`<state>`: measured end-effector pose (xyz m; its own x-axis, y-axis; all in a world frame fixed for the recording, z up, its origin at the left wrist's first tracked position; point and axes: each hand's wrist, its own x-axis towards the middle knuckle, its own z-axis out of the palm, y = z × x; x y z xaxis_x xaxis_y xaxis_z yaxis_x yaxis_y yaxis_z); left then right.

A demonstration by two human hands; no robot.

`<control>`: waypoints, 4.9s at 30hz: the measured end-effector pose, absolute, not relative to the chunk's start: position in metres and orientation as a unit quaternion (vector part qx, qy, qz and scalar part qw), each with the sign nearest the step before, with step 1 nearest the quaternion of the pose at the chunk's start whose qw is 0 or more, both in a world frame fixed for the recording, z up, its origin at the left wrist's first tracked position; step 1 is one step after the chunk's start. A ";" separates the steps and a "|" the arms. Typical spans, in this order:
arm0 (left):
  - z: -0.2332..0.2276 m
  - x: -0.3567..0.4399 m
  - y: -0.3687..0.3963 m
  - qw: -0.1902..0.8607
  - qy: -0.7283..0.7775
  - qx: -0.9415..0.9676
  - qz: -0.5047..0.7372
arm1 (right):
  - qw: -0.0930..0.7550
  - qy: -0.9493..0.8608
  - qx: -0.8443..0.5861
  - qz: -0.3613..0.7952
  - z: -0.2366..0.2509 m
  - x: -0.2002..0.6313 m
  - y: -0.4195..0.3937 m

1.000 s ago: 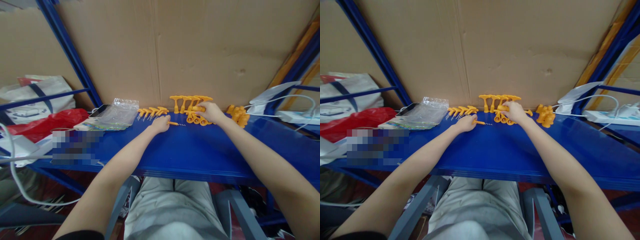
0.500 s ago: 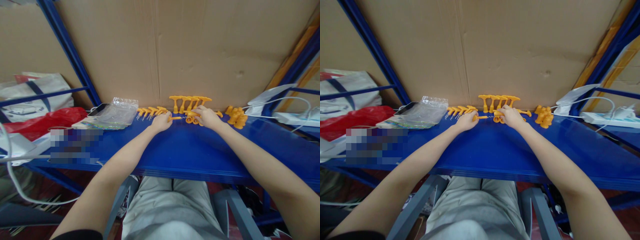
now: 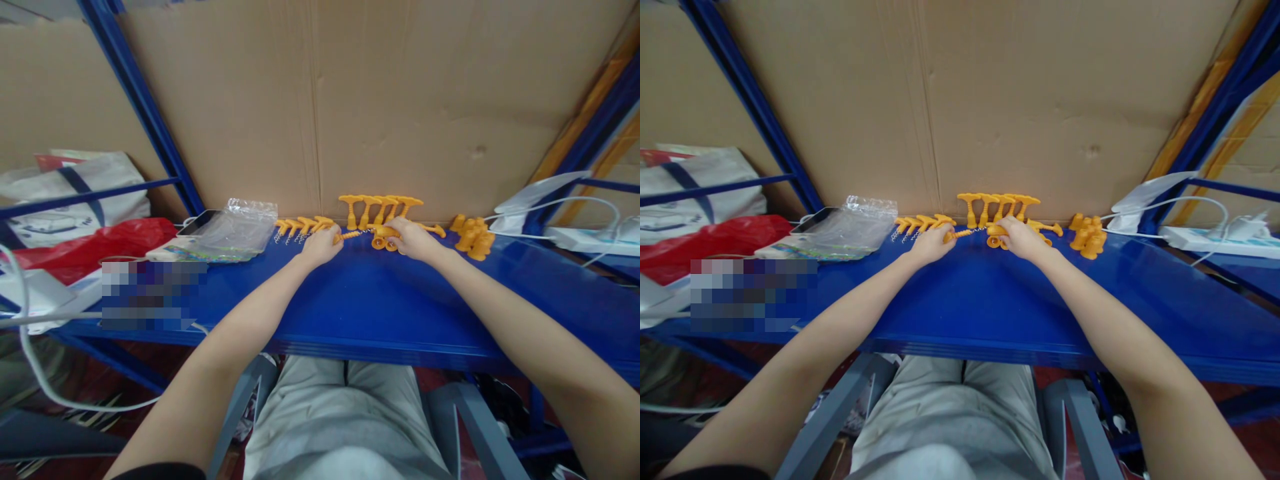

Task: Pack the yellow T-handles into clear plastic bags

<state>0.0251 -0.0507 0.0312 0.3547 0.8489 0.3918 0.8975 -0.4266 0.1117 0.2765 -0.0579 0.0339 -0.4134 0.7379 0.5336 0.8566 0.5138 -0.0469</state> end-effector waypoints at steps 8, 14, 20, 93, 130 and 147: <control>0.032 0.026 -0.053 0.075 -0.524 -0.824 -0.204 | 0.273 -0.847 -0.444 -0.106 0.029 0.275 -0.055; 0.034 0.032 -0.060 0.072 -0.508 -0.831 -0.215 | 0.255 -0.866 -0.414 -0.114 0.027 0.269 -0.063; 0.033 0.027 -0.056 0.057 -0.443 -0.854 -0.267 | 0.271 -0.870 -0.400 -0.097 0.025 0.258 -0.070; 0.028 0.021 -0.043 0.062 -0.437 -0.833 -0.333 | 0.456 -0.664 -0.464 0.369 0.031 0.260 -0.063; 0.018 0.000 -0.014 0.118 -0.567 -0.760 -0.293 | 0.126 -0.824 -0.527 -0.165 0.006 0.241 -0.060; 0.037 0.007 -0.031 0.104 -0.492 -0.736 -0.454 | 0.088 -0.847 -0.509 -0.124 0.006 0.242 -0.055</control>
<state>0.0073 -0.0306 0.0366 0.1049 0.6289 0.7704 0.8184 -0.4946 0.2924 0.2423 -0.0551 0.0061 -0.4657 0.8408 0.2761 0.8846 0.4506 0.1199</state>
